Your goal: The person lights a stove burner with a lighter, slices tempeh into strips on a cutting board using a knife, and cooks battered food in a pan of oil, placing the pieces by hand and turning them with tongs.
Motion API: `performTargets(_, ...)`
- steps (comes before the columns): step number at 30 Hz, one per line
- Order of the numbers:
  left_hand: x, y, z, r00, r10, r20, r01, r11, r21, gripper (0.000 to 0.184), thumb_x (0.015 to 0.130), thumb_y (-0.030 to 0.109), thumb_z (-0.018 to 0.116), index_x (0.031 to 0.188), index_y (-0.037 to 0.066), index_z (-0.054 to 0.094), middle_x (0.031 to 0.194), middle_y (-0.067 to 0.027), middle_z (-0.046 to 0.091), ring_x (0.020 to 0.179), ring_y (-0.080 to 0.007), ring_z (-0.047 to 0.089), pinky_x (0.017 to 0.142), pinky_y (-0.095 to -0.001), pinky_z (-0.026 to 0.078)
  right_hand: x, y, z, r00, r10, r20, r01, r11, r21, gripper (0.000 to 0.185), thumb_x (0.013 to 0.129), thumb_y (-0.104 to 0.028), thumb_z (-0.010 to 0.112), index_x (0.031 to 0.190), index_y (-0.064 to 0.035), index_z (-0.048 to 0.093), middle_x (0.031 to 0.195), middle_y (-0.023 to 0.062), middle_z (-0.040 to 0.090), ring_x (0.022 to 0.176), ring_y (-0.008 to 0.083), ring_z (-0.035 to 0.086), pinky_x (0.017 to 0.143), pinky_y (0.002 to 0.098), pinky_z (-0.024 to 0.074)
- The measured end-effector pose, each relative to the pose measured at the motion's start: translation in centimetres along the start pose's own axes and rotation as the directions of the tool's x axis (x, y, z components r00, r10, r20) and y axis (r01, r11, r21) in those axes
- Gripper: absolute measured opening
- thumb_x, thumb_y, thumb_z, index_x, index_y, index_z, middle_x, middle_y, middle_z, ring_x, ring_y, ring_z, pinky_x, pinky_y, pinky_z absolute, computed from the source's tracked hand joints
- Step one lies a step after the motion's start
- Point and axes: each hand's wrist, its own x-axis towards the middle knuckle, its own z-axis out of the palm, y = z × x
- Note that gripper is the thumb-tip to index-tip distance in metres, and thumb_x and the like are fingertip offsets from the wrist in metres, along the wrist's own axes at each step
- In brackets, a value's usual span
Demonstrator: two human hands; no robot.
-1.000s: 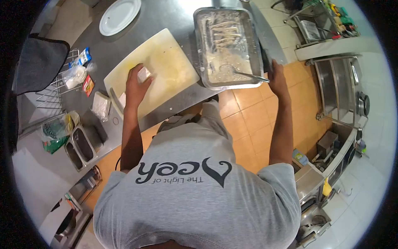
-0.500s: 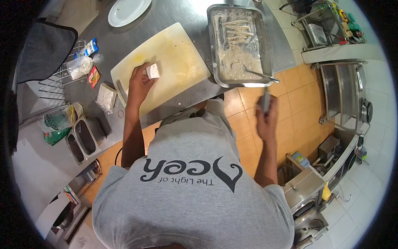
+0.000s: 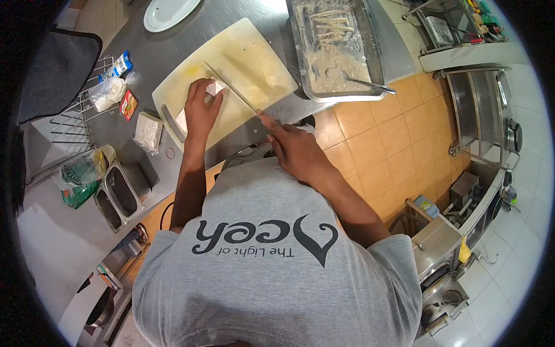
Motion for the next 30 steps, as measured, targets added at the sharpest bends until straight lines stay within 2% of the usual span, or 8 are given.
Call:
performTargets(3,0.1,0.5,-0.2,1.0,-0.005,-0.001,0.005,1.0,0.026,0.03,0.079,0.008,0.07,0.107,0.001,0.062,0.11,-0.0151,0.06,0.099,-0.0337,0.061,0.085,-0.0389,0.051,0.1,-0.2,0.1,1.0,-0.003,0.021,0.002,1.0,0.009,0.059,0.093,-0.01,0.053,0.148,-0.0213,0.033,0.088,0.0215,0.064,0.08,0.0405,0.062,0.071,0.0457,0.0489)
performTargets(7,0.1,-0.1,0.0,0.996,0.085,-0.024,-0.081,0.99,0.111,0.028,0.081,0.007,0.069,0.108,0.002,0.062,0.11,-0.0156,0.061,0.096,-0.0324,0.062,0.08,-0.0376,0.052,0.4,-0.3,-0.2,0.998,-0.006,0.055,0.006,1.0,-0.004,0.056,0.092,-0.01,0.053,0.145,-0.0197,0.037,0.092,0.0225,0.065,0.081,0.0418,0.063,0.072,0.0492,0.0503)
performTargets(10,0.2,-0.1,0.0,1.0,0.03,0.002,-0.03,0.996,0.087,0.028,0.082,0.007,0.069,0.108,0.001,0.062,0.111,-0.0161,0.062,0.095,-0.0328,0.063,0.079,-0.0381,0.053,0.5,-0.5,-0.5,0.999,-0.011,0.05,0.012,1.0,-0.018,0.056,0.092,-0.01,0.053,0.145,-0.0196,0.038,0.091,0.0225,0.065,0.079,0.0418,0.063,0.07,0.0491,0.0505)
performTargets(13,0.2,0.1,-0.2,1.0,-0.014,0.026,0.013,0.999,0.04,0.029,0.081,0.007,0.068,0.108,-0.001,0.063,0.112,-0.0171,0.061,0.101,-0.0355,0.061,0.087,-0.0406,0.05,0.8,-0.4,-0.6,0.998,0.004,0.066,-0.003,1.0,-0.019,0.056,0.092,-0.01,0.053,0.145,-0.0203,0.038,0.088,0.0222,0.065,0.078,0.0411,0.063,0.07,0.0482,0.05)
performTargets(19,0.1,-0.3,0.2,1.0,0.028,-0.01,-0.028,0.996,0.081,0.028,0.082,0.005,0.069,0.109,0.002,0.063,0.111,-0.0152,0.063,0.096,-0.031,0.065,0.08,-0.0351,0.057,1.0,-0.3,-1.1,0.994,0.036,0.105,-0.033,0.999,-0.032,0.057,0.093,-0.011,0.053,0.147,-0.022,0.036,0.084,0.0216,0.065,0.078,0.0404,0.063,0.07,0.0474,0.049)
performTargets(24,0.0,0.0,0.1,1.0,0.009,-0.008,-0.008,0.997,0.08,0.028,0.083,0.005,0.069,0.11,0.002,0.063,0.113,-0.0152,0.063,0.097,-0.0293,0.065,0.079,-0.0351,0.057,1.0,-0.2,-1.1,0.999,-0.024,0.049,0.026,0.998,-0.058,0.055,0.091,-0.011,0.053,0.144,-0.018,0.04,0.081,0.0239,0.064,0.071,0.0419,0.063,0.067,0.0488,0.0516)
performTargets(28,0.1,-0.1,0.1,0.999,-0.025,0.019,0.024,0.995,0.094,0.028,0.084,0.006,0.069,0.111,0.002,0.064,0.115,-0.0151,0.063,0.097,-0.0283,0.066,0.078,-0.035,0.057,1.1,-0.6,-1.3,0.995,0.022,0.093,-0.018,0.999,-0.049,0.053,0.092,-0.013,0.052,0.143,-0.0166,0.041,0.08,0.0235,0.064,0.072,0.0421,0.063,0.067,0.0498,0.0515)
performTargets(30,0.1,-0.1,0.1,0.999,-0.039,0.017,0.038,0.997,0.064,0.028,0.082,0.008,0.07,0.109,0.002,0.064,0.114,-0.0153,0.063,0.097,-0.0322,0.064,0.081,-0.0376,0.054,1.3,-0.4,-1.4,0.996,0.008,0.092,-0.005,0.999,-0.033,0.052,0.092,-0.013,0.051,0.143,-0.0159,0.041,0.08,0.0233,0.064,0.072,0.042,0.063,0.067,0.0504,0.0512)
